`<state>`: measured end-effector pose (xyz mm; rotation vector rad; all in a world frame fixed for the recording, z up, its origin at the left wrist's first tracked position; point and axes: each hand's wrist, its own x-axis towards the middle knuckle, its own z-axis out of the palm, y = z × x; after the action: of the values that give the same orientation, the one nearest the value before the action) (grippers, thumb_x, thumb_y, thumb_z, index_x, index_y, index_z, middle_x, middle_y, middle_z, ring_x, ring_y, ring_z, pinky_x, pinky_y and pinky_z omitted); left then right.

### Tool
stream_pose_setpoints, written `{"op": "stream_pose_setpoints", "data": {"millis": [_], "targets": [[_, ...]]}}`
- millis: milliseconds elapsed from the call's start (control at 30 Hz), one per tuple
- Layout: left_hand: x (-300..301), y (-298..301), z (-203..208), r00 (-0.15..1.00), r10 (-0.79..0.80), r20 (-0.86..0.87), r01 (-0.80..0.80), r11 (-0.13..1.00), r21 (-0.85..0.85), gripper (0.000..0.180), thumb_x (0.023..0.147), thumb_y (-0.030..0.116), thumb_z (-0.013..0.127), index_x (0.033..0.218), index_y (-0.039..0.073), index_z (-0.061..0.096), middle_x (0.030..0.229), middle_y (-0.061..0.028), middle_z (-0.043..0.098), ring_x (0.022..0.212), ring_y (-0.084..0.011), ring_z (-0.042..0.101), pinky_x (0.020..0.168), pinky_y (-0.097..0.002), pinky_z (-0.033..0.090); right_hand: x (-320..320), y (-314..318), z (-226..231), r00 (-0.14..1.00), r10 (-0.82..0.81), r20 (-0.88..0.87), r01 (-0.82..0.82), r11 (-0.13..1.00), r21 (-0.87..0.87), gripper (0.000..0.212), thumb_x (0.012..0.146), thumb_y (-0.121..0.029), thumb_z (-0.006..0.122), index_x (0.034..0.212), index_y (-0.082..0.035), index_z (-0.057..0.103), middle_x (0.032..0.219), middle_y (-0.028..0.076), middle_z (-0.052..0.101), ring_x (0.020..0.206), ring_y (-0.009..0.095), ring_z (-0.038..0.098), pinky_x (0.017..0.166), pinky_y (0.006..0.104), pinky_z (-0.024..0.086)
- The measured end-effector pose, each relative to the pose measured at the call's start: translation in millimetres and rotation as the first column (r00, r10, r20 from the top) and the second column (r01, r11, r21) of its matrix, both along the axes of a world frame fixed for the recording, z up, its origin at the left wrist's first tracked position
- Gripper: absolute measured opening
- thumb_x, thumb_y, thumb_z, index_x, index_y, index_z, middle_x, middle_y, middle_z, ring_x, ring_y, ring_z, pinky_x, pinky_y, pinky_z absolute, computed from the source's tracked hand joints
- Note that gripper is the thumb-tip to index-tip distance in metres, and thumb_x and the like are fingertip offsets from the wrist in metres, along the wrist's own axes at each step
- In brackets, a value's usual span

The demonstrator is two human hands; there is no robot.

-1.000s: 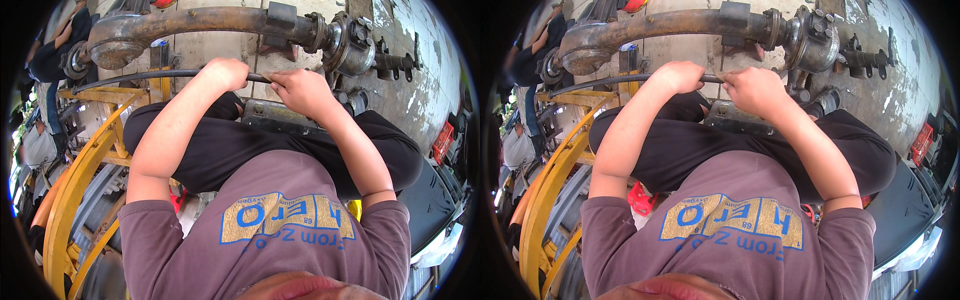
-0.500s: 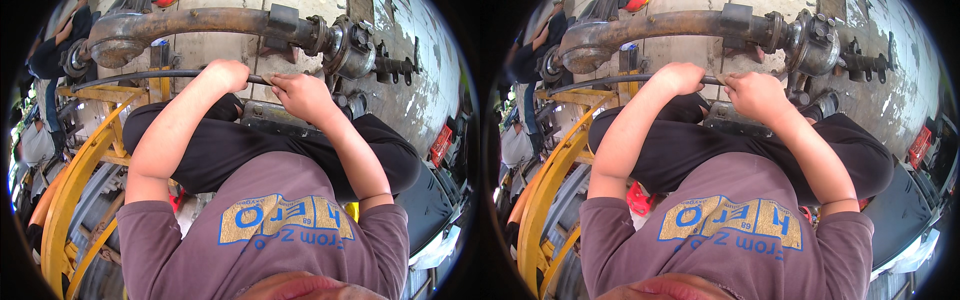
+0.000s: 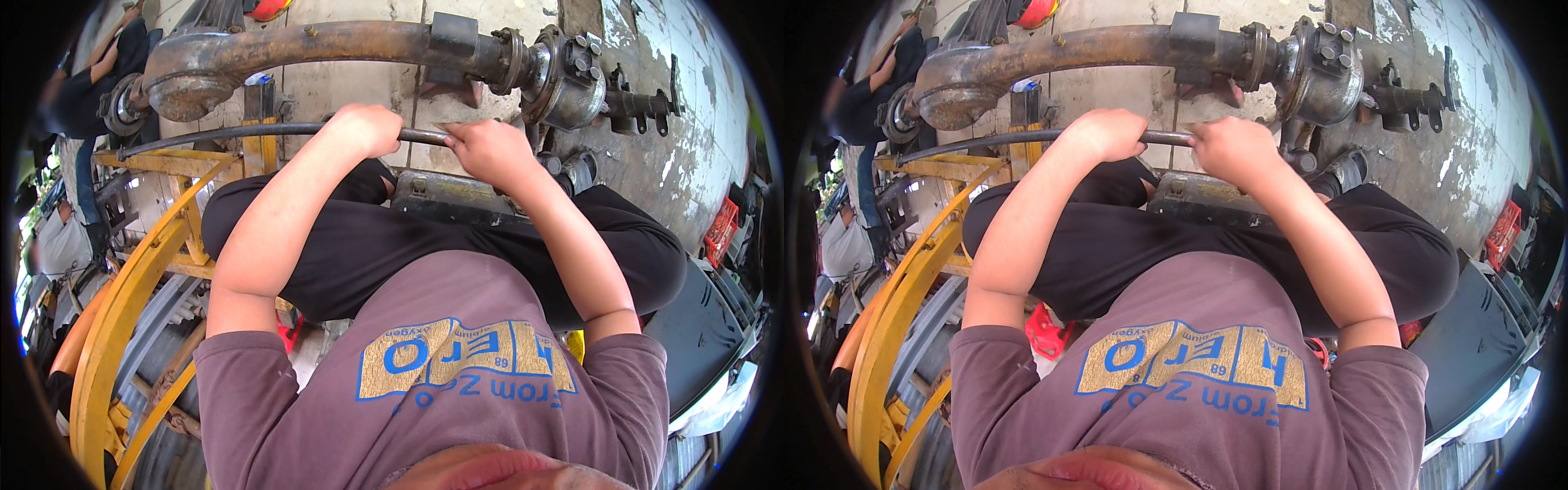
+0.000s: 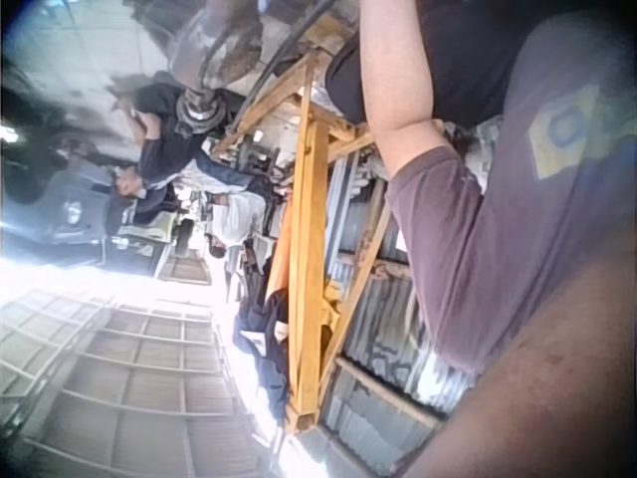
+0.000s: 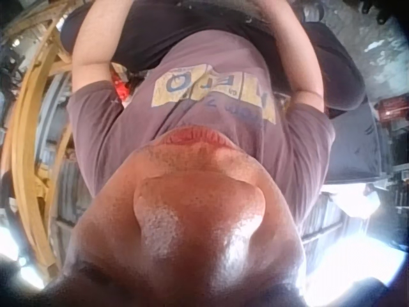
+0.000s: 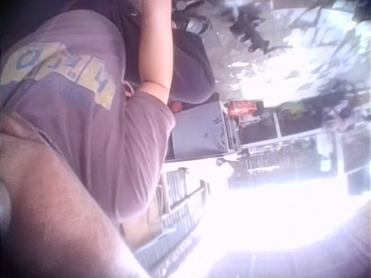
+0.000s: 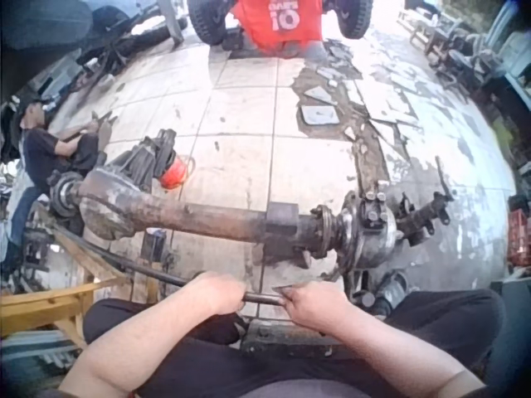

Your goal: The person sits on the floor and uses a metal rod to scrape and clean a vehicle axle mounted on a yellow stand. They then use a small abrasive block to rub the surface of the axle.

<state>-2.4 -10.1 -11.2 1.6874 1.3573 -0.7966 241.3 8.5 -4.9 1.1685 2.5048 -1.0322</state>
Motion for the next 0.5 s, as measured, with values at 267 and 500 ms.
{"op": "stream_pose_setpoints", "data": {"millis": [267,500], "targets": [[-0.8,-4.7,3.7,1.000,0.004,0.015,-0.005,0.999,0.050,0.035,0.103,0.035,0.071,0.123,0.007,0.079,0.117,-0.0210,0.082,0.113,-0.0417,0.078,0.101,-0.0548,0.061,20.5,34.6,13.1,0.928,-0.253,-0.272,0.228,0.966,-0.121,0.042,0.116,-0.035,0.065,0.147,-0.009,0.076,0.094,0.018,0.080,0.091,0.029,0.078,0.085,0.0426,0.060],[0.1,-3.4,8.4,0.999,-0.048,-0.023,0.049,0.997,0.064,0.038,0.102,0.039,0.073,0.122,0.008,0.079,0.110,-0.0199,0.082,0.109,-0.0410,0.079,0.099,-0.0543,0.061,30.2,55.5,53.7,0.755,-0.492,-0.433,0.369,0.865,-0.340,0.048,0.120,-0.042,0.061,0.155,-0.012,0.072,0.094,0.004,0.077,0.089,0.009,0.068,0.080,0.0300,0.054]]}}
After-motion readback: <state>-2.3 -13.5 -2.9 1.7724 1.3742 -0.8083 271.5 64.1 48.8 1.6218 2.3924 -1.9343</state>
